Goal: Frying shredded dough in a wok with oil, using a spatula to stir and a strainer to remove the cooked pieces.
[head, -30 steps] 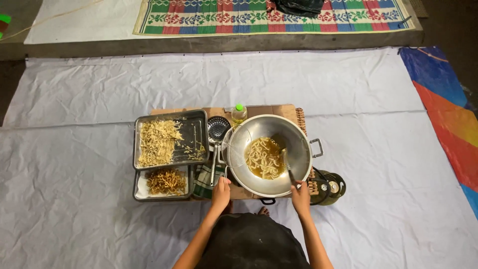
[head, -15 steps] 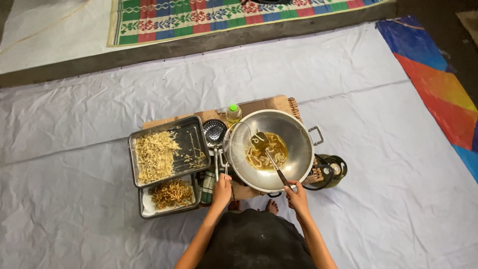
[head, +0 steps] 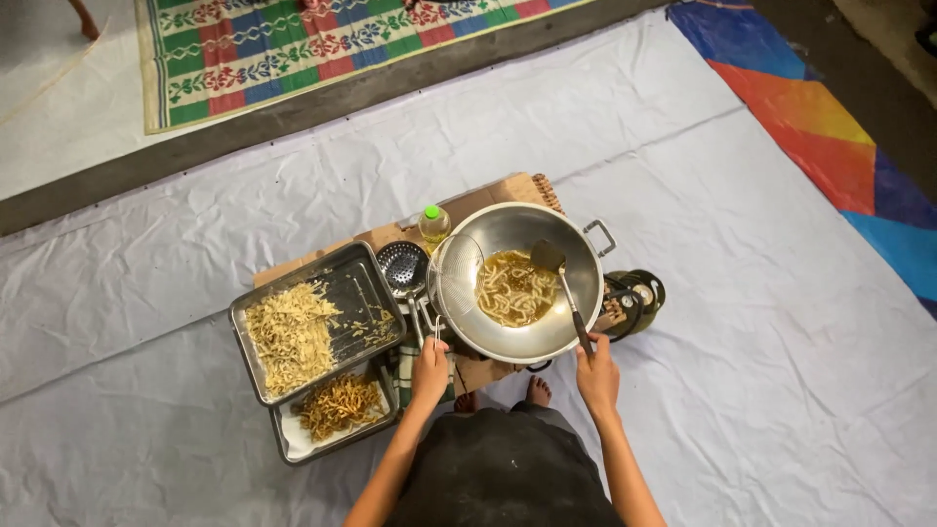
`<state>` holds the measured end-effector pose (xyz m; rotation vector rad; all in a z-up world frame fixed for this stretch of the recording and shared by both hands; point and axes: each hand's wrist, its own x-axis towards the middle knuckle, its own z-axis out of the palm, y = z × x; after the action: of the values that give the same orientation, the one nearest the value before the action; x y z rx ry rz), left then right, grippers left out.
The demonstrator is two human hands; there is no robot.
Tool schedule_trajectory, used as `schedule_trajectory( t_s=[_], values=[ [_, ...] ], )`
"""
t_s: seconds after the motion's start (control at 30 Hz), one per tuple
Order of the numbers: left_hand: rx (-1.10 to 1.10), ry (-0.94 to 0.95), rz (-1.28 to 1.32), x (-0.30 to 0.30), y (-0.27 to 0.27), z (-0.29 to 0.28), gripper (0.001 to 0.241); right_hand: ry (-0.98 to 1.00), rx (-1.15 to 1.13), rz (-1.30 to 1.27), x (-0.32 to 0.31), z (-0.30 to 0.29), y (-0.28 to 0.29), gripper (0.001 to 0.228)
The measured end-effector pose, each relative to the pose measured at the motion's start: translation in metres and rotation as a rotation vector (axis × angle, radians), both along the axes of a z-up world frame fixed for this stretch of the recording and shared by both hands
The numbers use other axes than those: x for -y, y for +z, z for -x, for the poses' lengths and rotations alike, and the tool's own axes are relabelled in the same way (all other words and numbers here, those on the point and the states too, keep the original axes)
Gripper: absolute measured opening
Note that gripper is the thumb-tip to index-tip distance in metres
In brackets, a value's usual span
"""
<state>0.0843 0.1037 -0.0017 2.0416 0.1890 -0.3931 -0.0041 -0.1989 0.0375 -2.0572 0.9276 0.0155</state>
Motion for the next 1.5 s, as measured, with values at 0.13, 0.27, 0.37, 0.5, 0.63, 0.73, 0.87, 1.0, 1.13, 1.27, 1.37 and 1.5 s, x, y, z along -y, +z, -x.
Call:
schedule_trajectory(
  t_s=[0.13, 0.27, 0.37, 0.5, 0.63, 0.73, 0.87, 1.0, 1.13, 1.27, 1.37, 1.5],
  values=[
    [0.006, -0.026, -0.003, -0.005, 0.001, -0.003, 0.024, -0.037, -0.021, -0.031, 0.0, -0.001, -0.037, 0.031],
    [0.029, -0.044, -0.014, -0.014, 0.018, 0.009, 0.024, -0.111, 0.074, -0.303, -0.017, 0.008, -0.087, 0.029],
    [0.041, -0.049, -0.028, -0.015, 0.04, 0.006, 0.022, -0.206, 0.134, -0.597, -0.032, 0.004, -0.077, 0.026],
    [0.049, -0.062, -0.063, -0.018, 0.039, 0.002, 0.021, -0.209, 0.154, -0.721, -0.038, 0.005, -0.047, 0.024],
    [0.027, -0.059, -0.047, -0.02, 0.034, 0.007, 0.02, -0.127, 0.258, -0.477, -0.025, 0.006, -0.062, 0.027],
    [0.039, -0.059, -0.026, -0.019, 0.025, 0.008, 0.022, -0.054, 0.141, -0.137, -0.017, 0.005, -0.049, 0.031],
    [0.06, -0.072, -0.008, -0.02, 0.019, 0.012, 0.023, -0.024, 0.103, -0.136, -0.02, 0.001, -0.046, 0.028],
    [0.043, -0.077, 0.002, -0.017, 0.016, 0.014, 0.021, 0.05, 0.06, -0.205, -0.03, -0.004, -0.057, 0.027],
    [0.053, -0.092, -0.018, -0.017, 0.017, 0.014, 0.021, 0.058, -0.014, -0.196, -0.032, -0.002, -0.058, 0.029],
    [0.048, -0.088, -0.014, -0.016, 0.031, 0.016, 0.022, 0.075, -0.096, -0.087, -0.026, -0.001, -0.043, 0.031],
    [0.038, -0.078, -0.013, -0.014, 0.039, 0.017, 0.022, 0.091, -0.121, -0.064, -0.022, -0.003, -0.02, 0.03],
    [0.033, -0.074, -0.021, -0.014, 0.043, 0.017, 0.022, 0.166, -0.194, -0.038, -0.003, -0.007, -0.018, 0.028]
  ],
)
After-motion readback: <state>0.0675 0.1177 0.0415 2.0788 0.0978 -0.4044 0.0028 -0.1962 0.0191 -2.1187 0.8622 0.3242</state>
